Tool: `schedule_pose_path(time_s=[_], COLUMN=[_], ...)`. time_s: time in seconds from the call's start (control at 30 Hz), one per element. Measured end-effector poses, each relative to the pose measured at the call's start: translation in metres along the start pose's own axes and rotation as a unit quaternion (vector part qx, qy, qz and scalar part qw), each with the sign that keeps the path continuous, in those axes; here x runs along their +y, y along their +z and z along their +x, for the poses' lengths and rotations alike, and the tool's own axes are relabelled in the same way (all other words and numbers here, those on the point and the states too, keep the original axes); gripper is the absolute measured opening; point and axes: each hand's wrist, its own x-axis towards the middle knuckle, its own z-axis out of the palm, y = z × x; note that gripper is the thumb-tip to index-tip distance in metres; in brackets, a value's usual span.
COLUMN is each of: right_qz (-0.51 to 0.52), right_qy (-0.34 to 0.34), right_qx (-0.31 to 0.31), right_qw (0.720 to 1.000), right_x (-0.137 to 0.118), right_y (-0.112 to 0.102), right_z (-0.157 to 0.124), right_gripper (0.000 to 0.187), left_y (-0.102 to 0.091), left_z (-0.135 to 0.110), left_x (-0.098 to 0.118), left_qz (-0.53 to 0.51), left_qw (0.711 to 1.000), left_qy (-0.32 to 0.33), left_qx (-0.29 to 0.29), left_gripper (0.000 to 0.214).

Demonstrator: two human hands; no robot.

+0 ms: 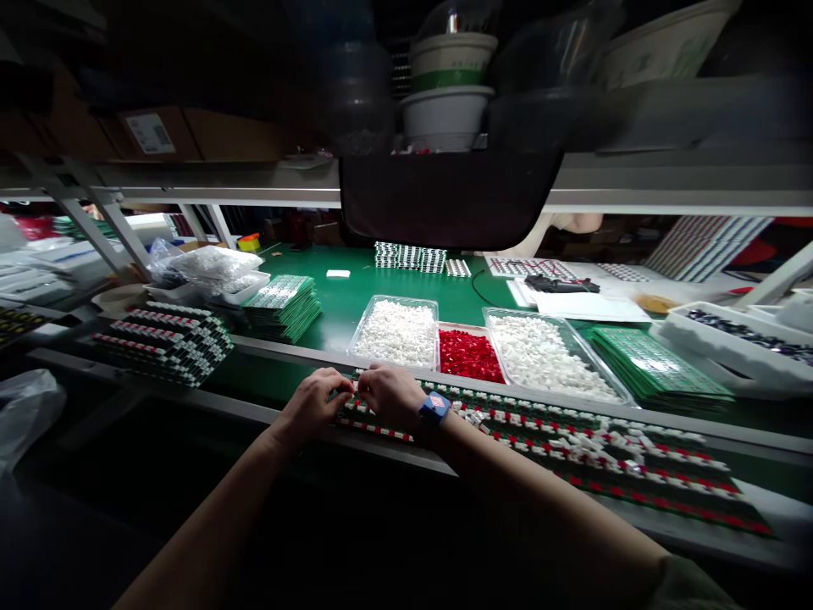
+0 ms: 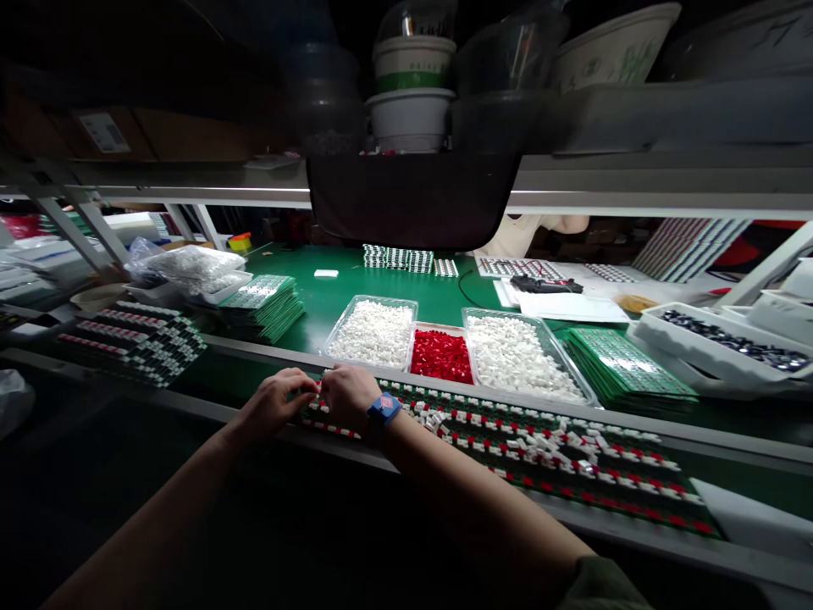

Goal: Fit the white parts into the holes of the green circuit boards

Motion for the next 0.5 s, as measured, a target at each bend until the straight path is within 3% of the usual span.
schedule_pose_path(time_s=[0.1, 0.23, 0.5], right_qz=[0.063, 0.123, 0.196], right_qy=[-0.02, -0.01, -0.015], right_qx=[0.051, 0.076, 0.05], right_qw=[0.997, 0.989, 0.979], right_x=[0.008, 0.019, 0.035], right_y=[-0.003, -0.006, -0.007], right_z=[-0.006, -0.018, -0.037], right_gripper=[0.015, 0.013, 0.022], left_y=[0.001, 0.0, -0.003], left_z=[0.0, 0.002, 0.004], left_x=[-0.002, 0.0, 0.006], left_qz=[0.014, 0.03, 0.07], left_qw=[1.0, 0.999, 0.995], left_qy=[0.017, 0.037, 0.062], left_qx=[-0.007, -0.023, -0.036], left_gripper=[0.011, 0.011, 0.011])
